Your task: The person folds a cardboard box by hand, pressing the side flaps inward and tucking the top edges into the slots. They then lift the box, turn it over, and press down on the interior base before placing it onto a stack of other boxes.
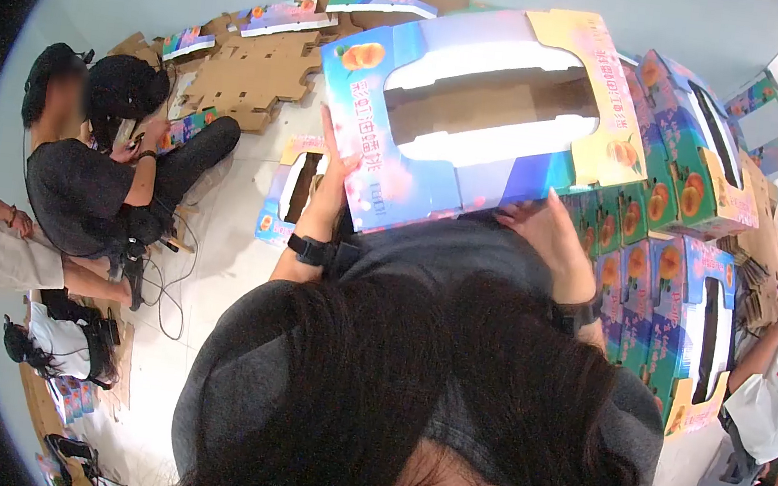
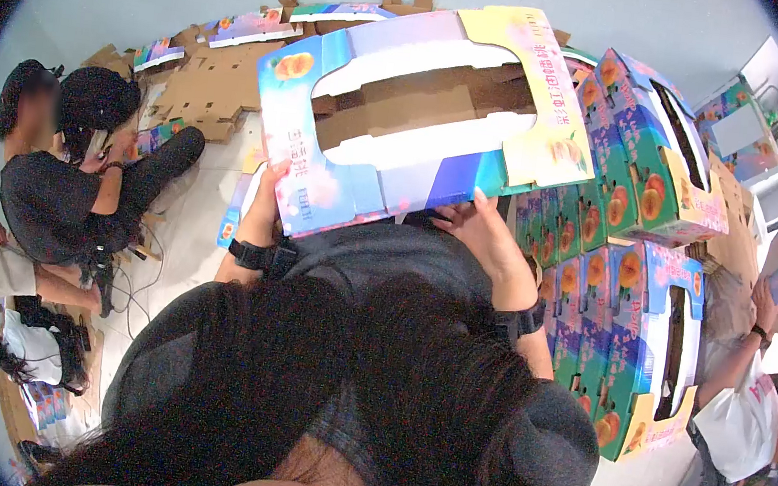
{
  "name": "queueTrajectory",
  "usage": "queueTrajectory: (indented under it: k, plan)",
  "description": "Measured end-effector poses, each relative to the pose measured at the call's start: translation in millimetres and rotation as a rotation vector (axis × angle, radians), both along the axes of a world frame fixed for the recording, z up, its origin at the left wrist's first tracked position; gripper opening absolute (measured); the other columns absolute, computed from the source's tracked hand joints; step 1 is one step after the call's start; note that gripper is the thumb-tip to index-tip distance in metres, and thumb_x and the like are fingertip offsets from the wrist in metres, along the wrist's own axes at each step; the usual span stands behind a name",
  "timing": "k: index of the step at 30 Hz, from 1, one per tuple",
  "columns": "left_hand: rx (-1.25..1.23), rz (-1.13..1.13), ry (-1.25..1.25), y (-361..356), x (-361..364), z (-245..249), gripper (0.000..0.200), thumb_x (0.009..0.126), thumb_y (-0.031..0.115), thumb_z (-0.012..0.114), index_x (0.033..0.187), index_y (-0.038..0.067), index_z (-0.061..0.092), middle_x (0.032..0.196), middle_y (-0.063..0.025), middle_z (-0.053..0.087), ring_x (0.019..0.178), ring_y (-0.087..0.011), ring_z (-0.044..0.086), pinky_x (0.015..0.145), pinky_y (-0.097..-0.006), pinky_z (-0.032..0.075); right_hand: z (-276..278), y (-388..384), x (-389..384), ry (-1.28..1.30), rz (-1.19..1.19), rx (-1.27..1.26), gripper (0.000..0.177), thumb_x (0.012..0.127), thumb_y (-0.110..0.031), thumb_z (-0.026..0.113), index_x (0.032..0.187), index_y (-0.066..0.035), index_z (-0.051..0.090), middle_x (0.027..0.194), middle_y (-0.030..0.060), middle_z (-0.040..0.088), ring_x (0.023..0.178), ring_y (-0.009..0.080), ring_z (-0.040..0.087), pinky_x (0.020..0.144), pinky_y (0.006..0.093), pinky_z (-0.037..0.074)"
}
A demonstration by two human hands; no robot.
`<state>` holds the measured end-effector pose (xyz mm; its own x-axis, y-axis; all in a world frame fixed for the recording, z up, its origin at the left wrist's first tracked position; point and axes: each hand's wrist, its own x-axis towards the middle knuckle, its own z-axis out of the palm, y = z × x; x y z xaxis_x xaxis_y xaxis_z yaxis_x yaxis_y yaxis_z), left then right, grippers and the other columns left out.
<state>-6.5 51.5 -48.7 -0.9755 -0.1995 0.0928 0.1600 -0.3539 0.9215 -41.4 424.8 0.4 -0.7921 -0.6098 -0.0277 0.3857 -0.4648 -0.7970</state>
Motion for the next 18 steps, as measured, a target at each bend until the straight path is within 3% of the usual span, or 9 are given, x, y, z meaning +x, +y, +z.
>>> queueTrajectory:
  k: [2, 5, 6, 8, 9, 10, 11, 12, 18]
  plan:
    - [-0.164, -0.045, 0.126, -10.8, -4.9, -9.6, 0.107, 0.082, 0.039, 0.071, 0.151, 0.009, -0.005, 0.152, -0.0180, 0.021, 0.134, -0.0294, 0.038, 0.109, -0.0408, 0.037, 9.4, -5.7, 4.1, -0.002, -0.140, 0.045, 0.063, 0.099, -0.042, 0.059, 0.147, -0.009, 0.035, 0.140, 0.0141, 0.050, 0.129, 0.0278, 0.050, 0.108, 0.0465, 0.041]
    - [-0.428, -0.096, 0.262, 6.2, 11.2, 46.1, 0.138, 0.074, 0.040, 0.081, 0.154, 0.013, -0.028, 0.166, -0.0193, -0.009, 0.151, -0.0278, 0.013, 0.122, -0.0417, 0.016, 8.8, -3.1, -0.5, 0.030, -0.374, 0.056, 0.062, 0.094, -0.028, 0.068, 0.145, -0.004, 0.041, 0.138, 0.0106, 0.053, 0.129, 0.0257, 0.050, 0.111, 0.0430, 0.039]
    - [-0.518, -0.105, 0.322, 16.3, 17.5, 74.8, 0.141, 0.073, 0.041, 0.082, 0.154, 0.012, -0.029, 0.166, -0.0194, -0.010, 0.152, -0.0276, 0.012, 0.122, -0.0416, 0.015, 9.3, 4.6, -4.6, 0.067, -0.456, 0.043, 0.064, 0.092, -0.026, 0.069, 0.145, -0.004, 0.042, 0.138, 0.0109, 0.053, 0.129, 0.0259, 0.050, 0.111, 0.0429, 0.039]
    - [-0.719, -0.014, 0.471, 16.8, 15.6, 86.7, 0.138, 0.076, 0.056, 0.077, 0.155, 0.012, -0.026, 0.167, -0.0189, -0.004, 0.152, -0.0295, 0.013, 0.123, -0.0418, 0.013, 26.1, 10.0, -5.1, 0.127, -0.639, 0.040, 0.066, 0.089, -0.025, 0.071, 0.144, -0.003, 0.042, 0.138, 0.0113, 0.053, 0.128, 0.0263, 0.051, 0.111, 0.0426, 0.038]
    - [-0.315, 0.054, 0.309, 1.8, -12.4, 87.2, 0.124, 0.082, 0.061, 0.067, 0.158, 0.012, -0.018, 0.166, -0.0195, 0.006, 0.152, -0.0301, 0.016, 0.123, -0.0425, 0.012, 41.6, 11.3, -2.6, 0.149, -0.743, 0.050, 0.066, 0.089, -0.025, 0.072, 0.144, -0.003, 0.043, 0.137, 0.0114, 0.054, 0.128, 0.0264, 0.051, 0.111, 0.0425, 0.038]
    - [-0.208, 0.141, 0.347, -6.1, -18.0, 79.1, 0.111, 0.087, 0.064, 0.057, 0.160, 0.012, -0.009, 0.164, -0.0199, 0.015, 0.152, -0.0303, 0.018, 0.123, -0.0434, 0.012, 43.3, 22.9, -10.4, 0.226, -0.756, 0.011, 0.065, 0.090, -0.026, 0.070, 0.144, -0.003, 0.043, 0.136, 0.0112, 0.055, 0.125, 0.0260, 0.053, 0.110, 0.0422, 0.040]
    - [-0.107, 0.228, 0.393, -10.3, -21.3, 79.0, 0.100, 0.092, 0.067, 0.047, 0.161, 0.012, 0.000, 0.162, -0.0204, 0.024, 0.152, -0.0304, 0.021, 0.123, -0.0442, 0.012, 44.8, 36.1, -19.2, 0.275, -0.767, -0.002, 0.066, 0.090, -0.030, 0.069, 0.144, -0.003, 0.043, 0.136, 0.0109, 0.055, 0.124, 0.0259, 0.055, 0.108, 0.0422, 0.042]
    - [-0.305, 0.337, 0.642, -0.4, 0.0, 89.4, 0.091, 0.096, 0.069, 0.037, 0.162, 0.011, 0.011, 0.159, -0.0207, 0.032, 0.151, -0.0303, 0.024, 0.123, -0.0453, 0.012, 50.6, 45.2, -22.3, 0.313, -0.798, -0.021, 0.066, 0.091, -0.031, 0.068, 0.145, -0.002, 0.042, 0.137, 0.0107, 0.054, 0.123, 0.0262, 0.056, 0.108, 0.0421, 0.043]
    - [-0.889, 0.065, 0.546, 0.2, 24.2, 118.5, 0.109, 0.079, 0.055, 0.072, 0.160, 0.007, 0.017, 0.157, -0.0184, 0.035, 0.148, -0.0329, 0.029, 0.121, -0.0441, 0.019, 54.8, 50.8, -16.2, 0.442, -0.727, 0.019, 0.071, 0.093, -0.037, 0.067, 0.148, -0.003, 0.038, 0.138, 0.0108, 0.053, 0.126, 0.0260, 0.053, 0.107, 0.0410, 0.043]
